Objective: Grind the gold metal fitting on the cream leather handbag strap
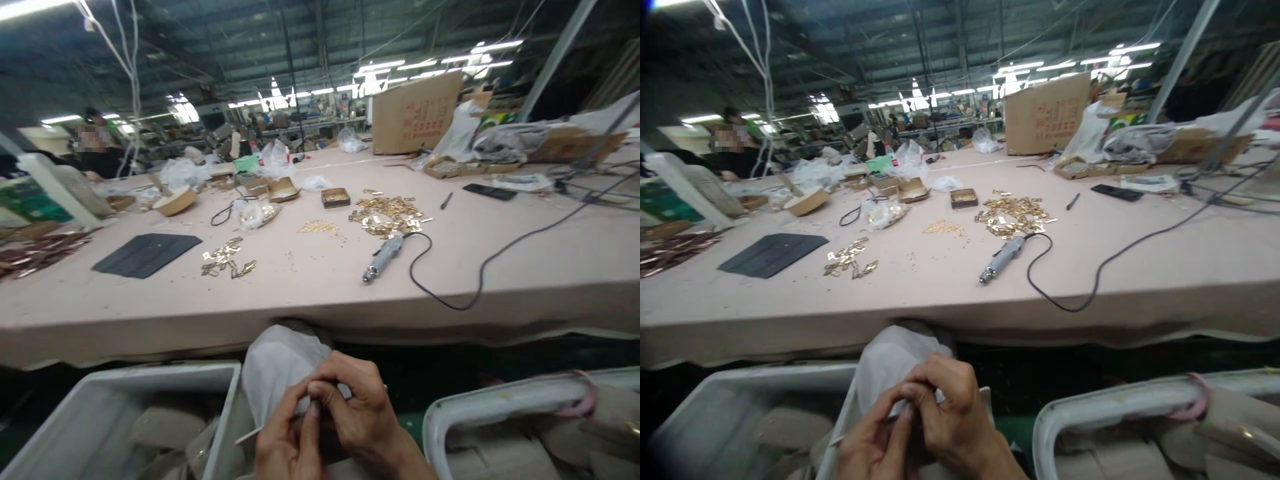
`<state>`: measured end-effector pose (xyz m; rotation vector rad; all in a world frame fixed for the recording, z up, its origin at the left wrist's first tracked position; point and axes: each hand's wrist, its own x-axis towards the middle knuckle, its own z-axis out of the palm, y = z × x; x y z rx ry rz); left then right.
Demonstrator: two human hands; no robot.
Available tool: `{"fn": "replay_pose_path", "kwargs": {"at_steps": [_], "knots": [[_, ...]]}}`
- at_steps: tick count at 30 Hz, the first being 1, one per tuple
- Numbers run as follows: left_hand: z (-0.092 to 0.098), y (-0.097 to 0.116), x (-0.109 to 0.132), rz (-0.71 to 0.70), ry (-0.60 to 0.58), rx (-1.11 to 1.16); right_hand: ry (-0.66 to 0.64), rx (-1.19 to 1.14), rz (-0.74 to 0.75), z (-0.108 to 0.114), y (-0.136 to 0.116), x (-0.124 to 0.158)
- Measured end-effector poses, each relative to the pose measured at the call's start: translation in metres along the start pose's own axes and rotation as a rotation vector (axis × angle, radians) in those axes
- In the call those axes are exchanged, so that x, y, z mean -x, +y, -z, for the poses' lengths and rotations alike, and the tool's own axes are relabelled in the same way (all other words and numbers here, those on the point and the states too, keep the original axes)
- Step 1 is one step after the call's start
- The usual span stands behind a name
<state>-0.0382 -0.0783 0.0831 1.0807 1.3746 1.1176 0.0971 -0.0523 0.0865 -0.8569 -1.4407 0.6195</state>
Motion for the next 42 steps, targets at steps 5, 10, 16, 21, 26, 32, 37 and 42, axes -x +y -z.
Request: {"fn": "replay_pose_path", "kwargs": {"at_steps": [5,10,16,21,26,32,37,42], "knots": [[-0.007,-0.018,-0.008,0.007,-0.110,0.047,-0.040,0.053,-0.150,-0.004,0.013,0.006],[-0.008,-0.020,-0.018,0.055,-0.132,0.173,-0.066,0.070,-0.161,-0.003,0.018,0.006],[-0.006,-0.027,-0.021,0.065,-0.181,0.193,-0.104,0.051,-0.370,-0.001,0.023,0.009],[-0.005,-0.030,-0.022,0.073,-0.186,0.205,-0.115,0.018,-0.397,0.000,0.028,0.011],[-0.005,-0.025,-0.020,0.075,-0.199,0.208,-0.107,0.024,-0.425,-0.001,0.031,0.011],[-0.007,-0.025,-0.019,0.064,-0.203,0.197,-0.102,0.043,-0.513,-0.002,0.032,0.011],[-0.007,-0.027,-0.018,0.065,-0.206,0.183,-0.100,0.033,-0.515,-0.002,0.031,0.009],[-0.008,-0.031,-0.019,0.055,-0.207,0.161,-0.118,-0.068,-0.630,-0.001,0.033,0.010]]}}
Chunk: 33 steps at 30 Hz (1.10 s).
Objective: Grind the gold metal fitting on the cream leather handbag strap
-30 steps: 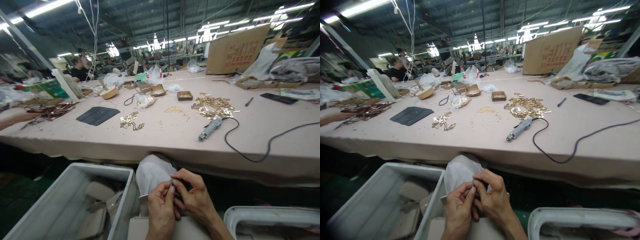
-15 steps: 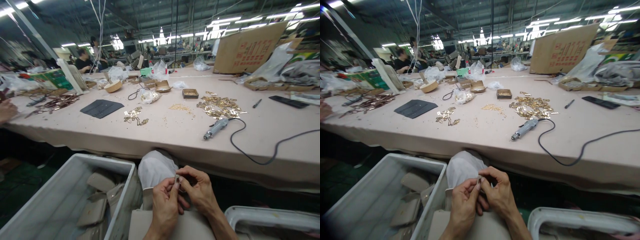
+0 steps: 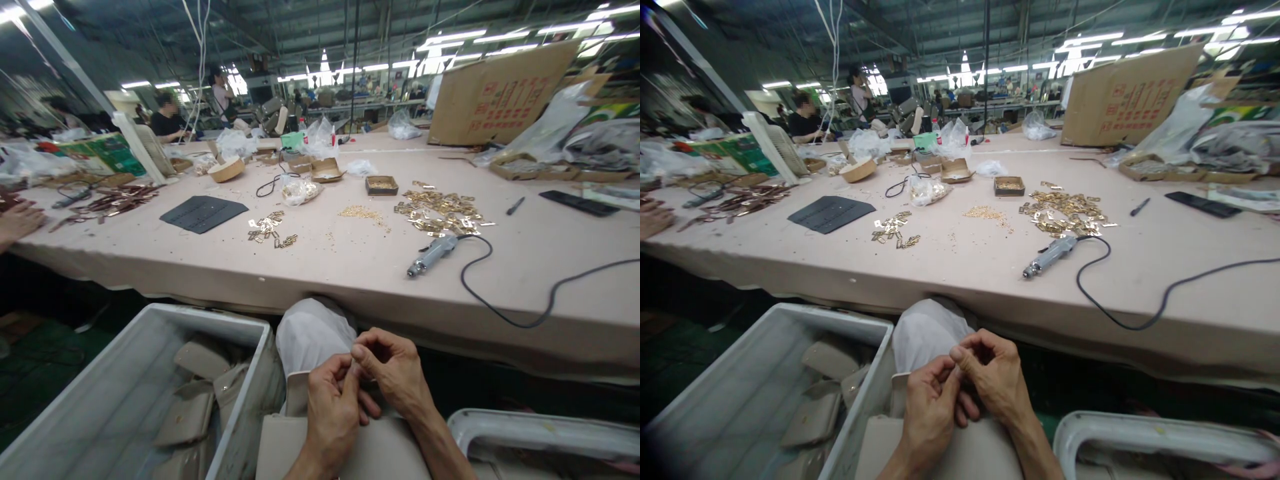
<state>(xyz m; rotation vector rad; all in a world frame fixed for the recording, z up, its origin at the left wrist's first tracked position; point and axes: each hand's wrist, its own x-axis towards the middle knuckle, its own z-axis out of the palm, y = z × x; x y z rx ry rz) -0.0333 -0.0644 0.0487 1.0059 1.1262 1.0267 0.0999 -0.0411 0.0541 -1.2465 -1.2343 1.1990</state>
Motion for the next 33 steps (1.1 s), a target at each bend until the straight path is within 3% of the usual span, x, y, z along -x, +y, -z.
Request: {"fn": "replay_pose_path", "kwargs": {"at_steps": [5,33], "knots": [[0.0019,-0.0005,-0.0010,0.001,-0.004,0.000,0.029,0.089,0.113,0.0013,0.0030,0.0012],[-0.0035,0.0004,0.0012,-0.001,0.023,0.081,0.029,0.073,0.093,0.0008,0.0050,0.0011]]}}
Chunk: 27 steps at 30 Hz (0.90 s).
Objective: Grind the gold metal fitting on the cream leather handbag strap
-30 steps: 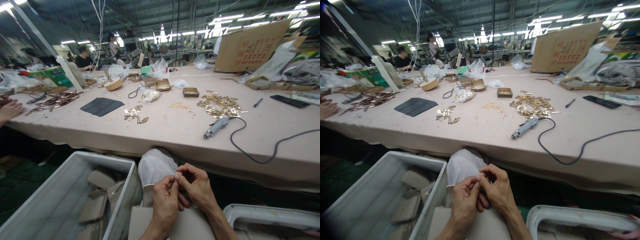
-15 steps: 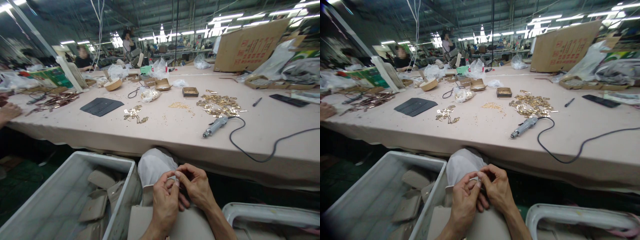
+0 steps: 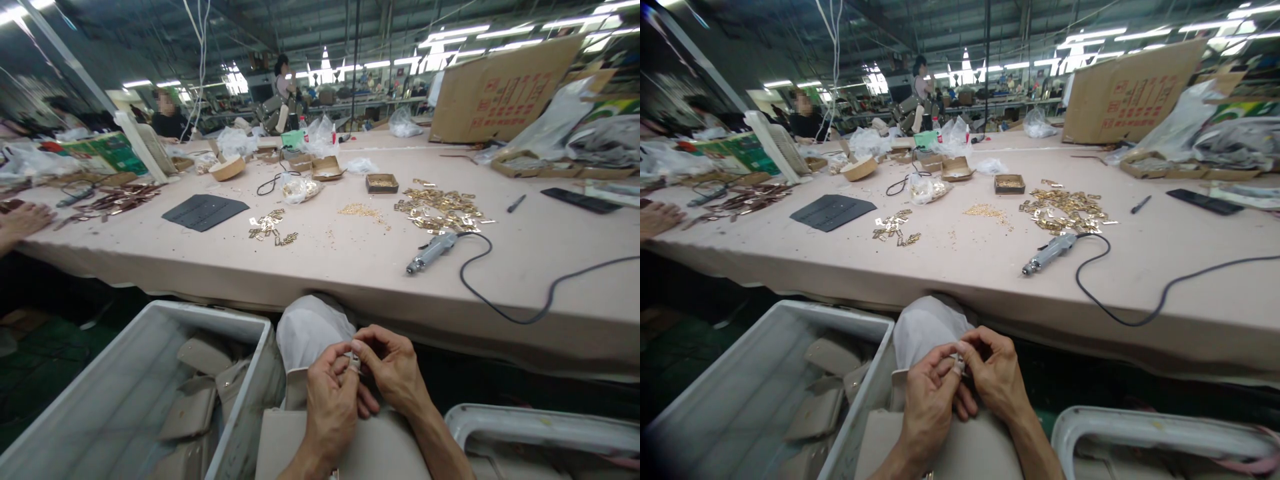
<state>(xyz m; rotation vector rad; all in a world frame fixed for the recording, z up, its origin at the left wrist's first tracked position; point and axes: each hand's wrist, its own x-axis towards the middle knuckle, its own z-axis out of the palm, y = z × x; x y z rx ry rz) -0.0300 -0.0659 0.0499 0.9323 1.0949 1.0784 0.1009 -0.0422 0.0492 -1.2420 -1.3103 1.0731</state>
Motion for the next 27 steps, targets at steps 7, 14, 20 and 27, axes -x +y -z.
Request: {"fn": "replay_pose_path", "kwargs": {"at_steps": [7,14,20,27], "knots": [[0.0005,0.0008,-0.0009,0.004,-0.009,0.016,-0.008,-0.016,-0.008,0.0003,-0.0011,0.0007],[0.0013,0.0011,0.0036,-0.028,-0.002,0.015,-0.017,-0.010,0.009,0.0006,-0.0006,0.0000],[0.0024,0.0000,0.0016,-0.035,0.010,0.003,-0.024,0.025,0.043,-0.0007,-0.0022,-0.0014],[0.0027,0.0002,-0.0006,-0.013,0.033,-0.043,0.069,0.173,0.049,-0.0080,-0.0019,-0.0058]]}}
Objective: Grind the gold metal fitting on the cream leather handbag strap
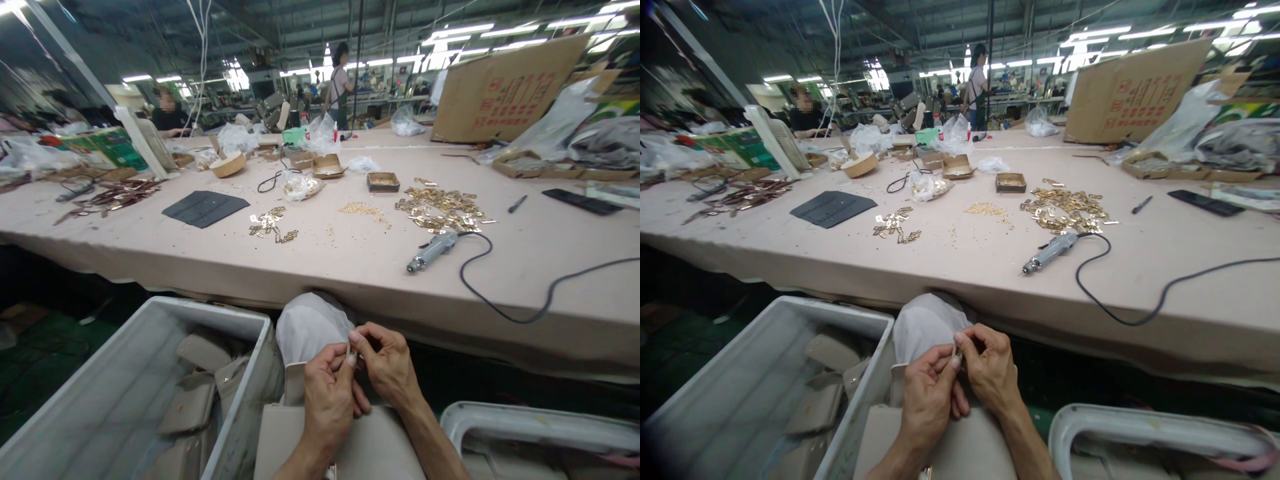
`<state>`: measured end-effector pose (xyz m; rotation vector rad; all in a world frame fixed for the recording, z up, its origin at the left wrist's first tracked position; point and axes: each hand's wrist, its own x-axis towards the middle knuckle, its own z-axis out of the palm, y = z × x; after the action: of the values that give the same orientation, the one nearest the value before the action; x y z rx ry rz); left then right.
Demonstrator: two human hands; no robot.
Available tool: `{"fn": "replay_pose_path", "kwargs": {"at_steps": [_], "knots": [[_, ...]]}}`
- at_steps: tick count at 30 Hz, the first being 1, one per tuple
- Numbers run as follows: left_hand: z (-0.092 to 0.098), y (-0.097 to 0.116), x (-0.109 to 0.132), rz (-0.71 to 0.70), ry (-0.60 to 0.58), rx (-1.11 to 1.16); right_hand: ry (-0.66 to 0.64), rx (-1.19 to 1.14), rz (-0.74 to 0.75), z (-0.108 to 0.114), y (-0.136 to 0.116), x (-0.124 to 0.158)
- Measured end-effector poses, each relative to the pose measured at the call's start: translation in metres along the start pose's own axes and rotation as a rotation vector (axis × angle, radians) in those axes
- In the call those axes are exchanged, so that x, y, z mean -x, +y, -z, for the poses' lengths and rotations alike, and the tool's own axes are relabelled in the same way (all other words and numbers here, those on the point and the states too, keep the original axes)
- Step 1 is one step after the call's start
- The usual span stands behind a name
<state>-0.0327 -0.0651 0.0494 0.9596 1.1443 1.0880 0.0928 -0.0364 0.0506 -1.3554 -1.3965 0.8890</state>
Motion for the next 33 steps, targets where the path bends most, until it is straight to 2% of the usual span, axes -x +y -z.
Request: {"fn": "replay_pose_path", "kwargs": {"at_steps": [2,7,11,25,33], "knots": [[0.000,0.002,-0.001,0.021,0.009,-0.015,0.022,0.021,-0.009,-0.003,0.001,-0.002],[0.000,0.007,-0.005,0.060,0.021,-0.051,-0.041,-0.026,-0.074,-0.005,0.003,-0.003],[0.001,0.009,-0.008,0.081,-0.014,-0.012,-0.023,-0.083,-0.098,-0.005,0.004,-0.002],[-0.001,0.007,-0.011,0.080,0.042,0.045,0.002,-0.085,-0.019,-0.006,0.001,0.000],[0.001,0.008,-0.008,0.043,-0.008,0.125,-0.008,-0.117,-0.023,-0.006,0.003,0.001]]}}
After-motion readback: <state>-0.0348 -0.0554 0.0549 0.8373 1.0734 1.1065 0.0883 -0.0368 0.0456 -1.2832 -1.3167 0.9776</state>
